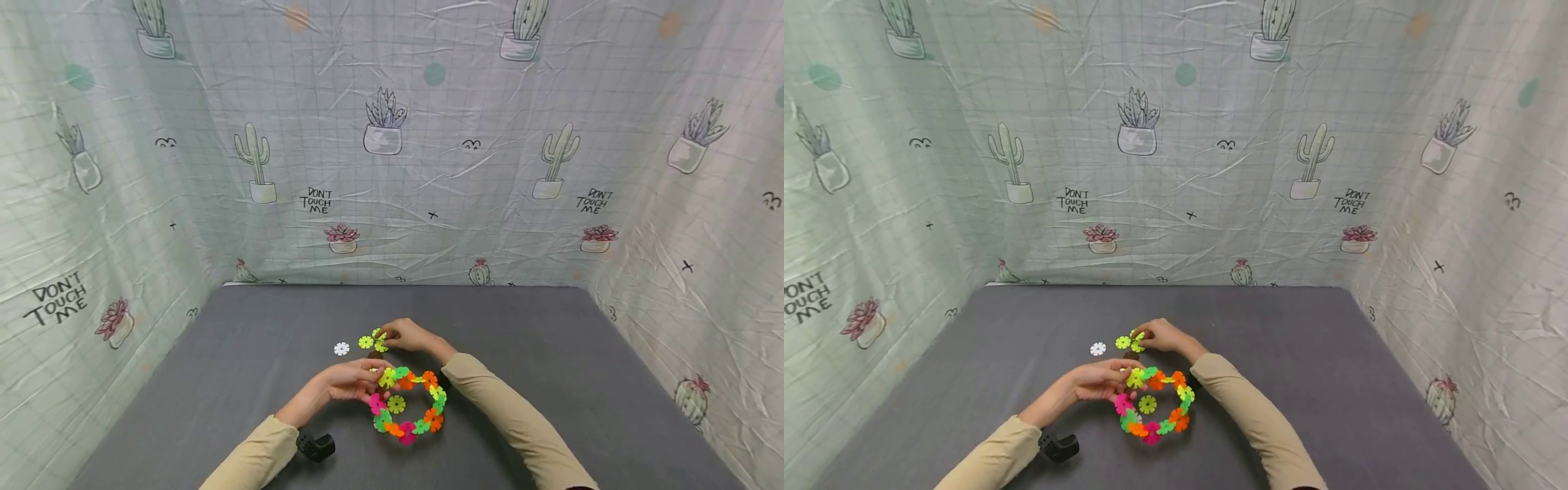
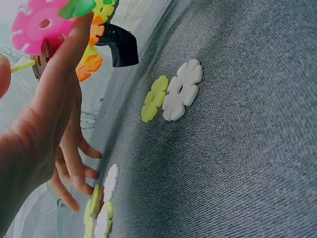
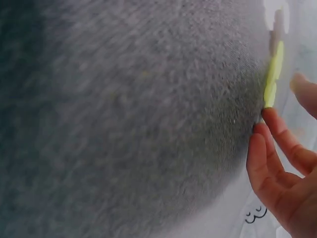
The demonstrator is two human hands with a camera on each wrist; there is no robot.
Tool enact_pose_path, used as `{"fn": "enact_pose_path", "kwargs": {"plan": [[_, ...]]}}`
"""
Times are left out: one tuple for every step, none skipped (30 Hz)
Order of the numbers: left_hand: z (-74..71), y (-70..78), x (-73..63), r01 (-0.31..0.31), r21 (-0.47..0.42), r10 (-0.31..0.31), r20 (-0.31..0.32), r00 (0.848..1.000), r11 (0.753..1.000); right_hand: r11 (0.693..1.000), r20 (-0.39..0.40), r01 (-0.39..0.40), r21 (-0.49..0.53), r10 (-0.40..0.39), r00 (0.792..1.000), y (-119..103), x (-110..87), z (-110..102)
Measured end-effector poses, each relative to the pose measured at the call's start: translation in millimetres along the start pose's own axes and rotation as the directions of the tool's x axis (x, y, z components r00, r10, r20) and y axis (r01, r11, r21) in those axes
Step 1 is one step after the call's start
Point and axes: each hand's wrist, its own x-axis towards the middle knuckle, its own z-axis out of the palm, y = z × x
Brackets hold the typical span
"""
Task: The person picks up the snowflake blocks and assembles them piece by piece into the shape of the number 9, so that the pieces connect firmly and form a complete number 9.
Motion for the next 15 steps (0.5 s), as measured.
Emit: {"fn": "enact_pose_path", "kwargs": {"plan": [[0.2, 0.0, 0.4, 0.000, 0.003, 0.000, 0.006, 1.000, 1.000, 1.000, 0.007, 0.001, -0.022, 0.000, 1.000, -0.9, 1.2, 1.2], [0.3, -0.2, 0.9, 0.000, 0.005, 0.000, 0.009, 1.000, 1.000, 0.999, 0.011, 0.004, -0.044, -0.004, 1.000, -1.7, 2.2, 2.3], [0.3, -0.2, 1.4, 0.001, 0.006, -0.001, 0.011, 1.000, 1.000, 0.998, 0.015, 0.003, -0.064, -0.002, 1.000, -2.7, 2.9, 3.2], [0.2, -0.4, 1.8, 0.002, 0.009, -0.002, 0.012, 1.000, 1.000, 0.997, 0.017, -0.001, -0.075, 0.003, 1.000, -3.6, 3.5, 4.1], [-0.1, -0.4, 2.2, 0.003, 0.010, -0.003, 0.011, 1.000, 1.000, 0.997, 0.021, -0.009, -0.082, 0.011, 1.000, -4.5, 3.9, 4.9], [-0.3, -0.6, 2.4, 0.005, 0.007, -0.005, 0.008, 1.000, 1.000, 0.996, 0.024, -0.020, -0.089, 0.022, 0.999, -5.1, 4.2, 5.6], [-0.7, -0.9, 2.4, 0.007, 0.006, -0.007, 0.003, 1.000, 1.000, 0.995, 0.028, -0.033, -0.090, 0.036, 0.999, -5.2, 4.6, 6.5], [-1.1, -1.2, 2.5, 0.007, 0.005, -0.007, 0.000, 1.000, 1.000, 0.996, 0.032, -0.042, -0.081, 0.045, 0.998, -5.1, 5.1, 7.1], [-1.5, -1.6, 2.6, 0.008, 0.004, -0.008, -0.004, 1.000, 1.000, 0.996, 0.037, -0.058, -0.071, 0.060, 0.997, -4.7, 5.4, 7.4], [-1.8, -2.0, 2.7, 0.005, 0.003, -0.005, -0.004, 1.000, 1.000, 0.996, 0.040, -0.070, -0.051, 0.072, 0.997, -4.2, 5.3, 7.3], [-2.0, -2.3, 2.7, 0.010, 0.001, -0.010, -0.012, 1.000, 1.000, 0.996, 0.042, -0.081, -0.031, 0.082, 0.996, -3.4, 4.8, 6.9], [-2.3, -2.6, 2.8, 0.010, -0.001, -0.010, -0.014, 1.000, 1.000, 0.996, 0.042, -0.090, -0.003, 0.090, 0.995, -2.3, 4.2, 6.6], [-2.4, -2.7, 2.8, 0.012, -0.003, -0.012, -0.017, 1.000, 1.000, 0.995, 0.043, -0.099, 0.026, 0.098, 0.994, -1.1, 3.5, 6.1], [-2.6, -2.8, 2.8, 0.013, -0.003, -0.013, -0.018, 1.000, 1.000, 0.992, 0.042, -0.107, 0.065, 0.105, 0.994, -0.2, 2.2, 5.1], [-2.7, -2.7, 2.7, 0.016, -0.001, -0.016, -0.021, 1.000, 1.000, 0.988, 0.042, -0.121, 0.099, 0.117, 0.992, 0.7, 0.6, 4.0]]}}
